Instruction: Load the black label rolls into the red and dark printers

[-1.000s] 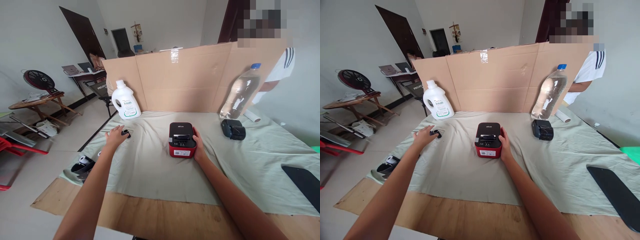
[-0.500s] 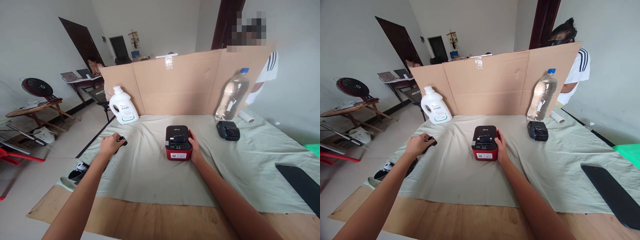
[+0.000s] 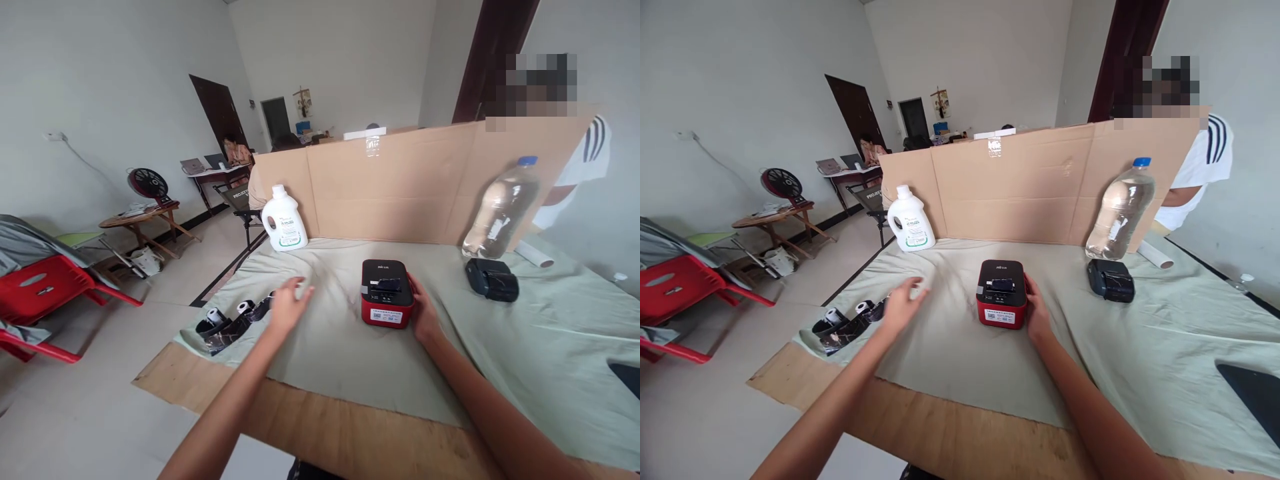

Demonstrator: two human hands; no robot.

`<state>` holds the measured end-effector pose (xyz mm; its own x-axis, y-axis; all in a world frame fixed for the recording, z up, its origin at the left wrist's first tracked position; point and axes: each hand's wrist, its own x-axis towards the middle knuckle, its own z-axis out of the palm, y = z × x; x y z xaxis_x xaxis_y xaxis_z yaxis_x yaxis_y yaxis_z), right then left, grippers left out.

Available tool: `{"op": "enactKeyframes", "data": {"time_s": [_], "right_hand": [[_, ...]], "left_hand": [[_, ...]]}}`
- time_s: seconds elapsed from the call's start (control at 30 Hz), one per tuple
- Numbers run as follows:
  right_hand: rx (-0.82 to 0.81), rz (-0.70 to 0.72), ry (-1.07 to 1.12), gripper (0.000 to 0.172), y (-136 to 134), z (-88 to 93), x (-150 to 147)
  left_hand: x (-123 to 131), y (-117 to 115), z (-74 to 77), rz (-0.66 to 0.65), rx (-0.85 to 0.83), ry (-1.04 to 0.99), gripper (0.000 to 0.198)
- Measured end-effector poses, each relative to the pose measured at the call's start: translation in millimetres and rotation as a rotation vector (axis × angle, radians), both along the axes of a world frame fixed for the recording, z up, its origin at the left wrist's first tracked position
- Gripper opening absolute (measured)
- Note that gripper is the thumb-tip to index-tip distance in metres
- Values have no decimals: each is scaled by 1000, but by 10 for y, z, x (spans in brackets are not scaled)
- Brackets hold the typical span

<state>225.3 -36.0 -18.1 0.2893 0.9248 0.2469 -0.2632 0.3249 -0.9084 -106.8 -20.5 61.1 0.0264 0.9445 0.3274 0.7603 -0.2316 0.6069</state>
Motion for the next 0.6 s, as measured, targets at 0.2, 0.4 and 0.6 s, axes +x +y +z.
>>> {"op": "enactKeyframes", "data": {"time_s": [0.2, 0.4, 0.6], "right_hand": [[-4, 66, -621, 101, -338, -77, 102], [118, -17, -813, 92, 83, 293, -524], [277, 171, -628, 88, 1161, 597, -1910]], "left_hand": [[1184, 75, -352, -497, -386, -766, 60], [845, 459, -227, -457, -410, -1058, 52], [-328, 1284, 258, 96, -319, -1070, 24]]}}
